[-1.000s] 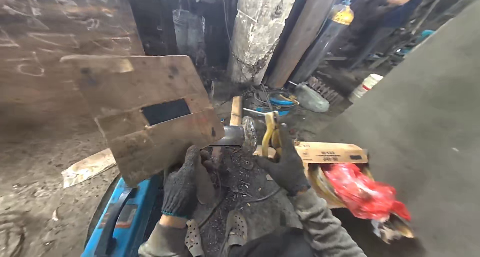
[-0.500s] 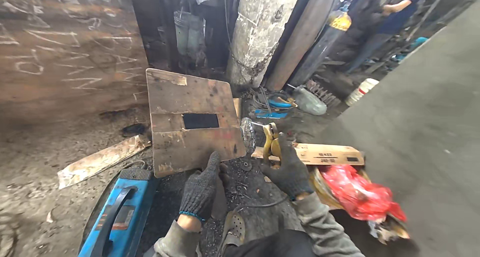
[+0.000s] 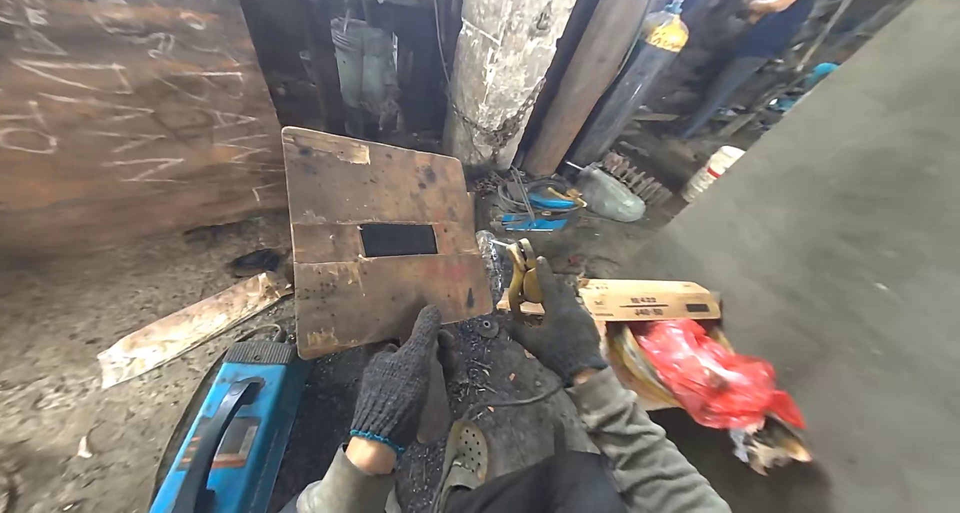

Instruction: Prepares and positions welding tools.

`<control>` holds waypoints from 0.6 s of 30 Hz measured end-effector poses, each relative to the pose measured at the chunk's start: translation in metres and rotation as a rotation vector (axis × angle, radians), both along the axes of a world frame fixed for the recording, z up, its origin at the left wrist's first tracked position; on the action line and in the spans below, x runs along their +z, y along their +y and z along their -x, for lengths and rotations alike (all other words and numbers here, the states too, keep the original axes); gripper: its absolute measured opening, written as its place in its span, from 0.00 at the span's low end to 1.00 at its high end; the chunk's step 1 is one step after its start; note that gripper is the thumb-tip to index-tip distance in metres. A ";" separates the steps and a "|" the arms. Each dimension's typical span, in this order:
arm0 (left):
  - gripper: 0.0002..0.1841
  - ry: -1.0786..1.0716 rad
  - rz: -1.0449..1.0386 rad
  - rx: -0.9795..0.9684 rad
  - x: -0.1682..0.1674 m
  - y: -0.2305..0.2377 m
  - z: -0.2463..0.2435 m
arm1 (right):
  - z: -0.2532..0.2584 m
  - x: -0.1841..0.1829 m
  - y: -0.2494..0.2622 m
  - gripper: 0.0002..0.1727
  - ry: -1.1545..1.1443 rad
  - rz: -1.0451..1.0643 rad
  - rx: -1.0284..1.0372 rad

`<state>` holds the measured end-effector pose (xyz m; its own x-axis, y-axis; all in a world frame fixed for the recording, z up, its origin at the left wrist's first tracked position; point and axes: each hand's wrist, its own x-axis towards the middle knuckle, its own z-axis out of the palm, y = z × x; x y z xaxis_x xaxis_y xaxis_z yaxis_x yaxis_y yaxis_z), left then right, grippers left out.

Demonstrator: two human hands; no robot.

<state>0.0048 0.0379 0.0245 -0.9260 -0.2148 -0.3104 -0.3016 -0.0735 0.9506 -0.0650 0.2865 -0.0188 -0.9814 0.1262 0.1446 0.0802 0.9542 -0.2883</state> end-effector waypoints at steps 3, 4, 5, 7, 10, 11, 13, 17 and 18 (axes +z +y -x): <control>0.21 0.025 0.003 0.003 0.002 -0.002 -0.002 | 0.003 0.000 -0.003 0.69 -0.028 -0.021 -0.010; 0.21 0.025 -0.008 0.003 0.002 -0.002 -0.002 | 0.005 0.000 -0.003 0.69 -0.039 -0.028 -0.013; 0.21 0.021 -0.011 0.006 0.002 -0.003 -0.002 | 0.006 0.000 -0.004 0.69 -0.049 -0.032 -0.012; 0.20 0.020 0.003 0.015 0.001 -0.003 -0.003 | 0.007 -0.001 -0.004 0.70 -0.061 -0.028 -0.012; 0.20 0.014 0.013 0.024 0.002 -0.003 -0.004 | 0.008 0.000 -0.005 0.70 -0.068 -0.027 -0.021; 0.20 0.009 0.022 0.024 0.002 -0.003 -0.004 | 0.008 -0.001 -0.005 0.70 -0.061 -0.033 -0.020; 0.20 0.007 0.016 0.019 0.001 -0.003 -0.004 | 0.010 -0.001 -0.005 0.70 -0.054 -0.041 -0.019; 0.19 0.072 -0.075 -0.003 0.000 -0.003 -0.004 | 0.012 -0.001 -0.005 0.69 -0.065 -0.032 -0.018; 0.19 0.075 -0.084 -0.002 0.000 -0.003 -0.004 | 0.013 -0.001 -0.005 0.69 -0.064 -0.035 -0.020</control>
<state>0.0093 0.0348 0.0249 -0.9477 -0.1895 -0.2567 -0.2297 -0.1533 0.9611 -0.0781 0.2812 -0.0198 -0.9861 0.1423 0.0859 0.1171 0.9615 -0.2487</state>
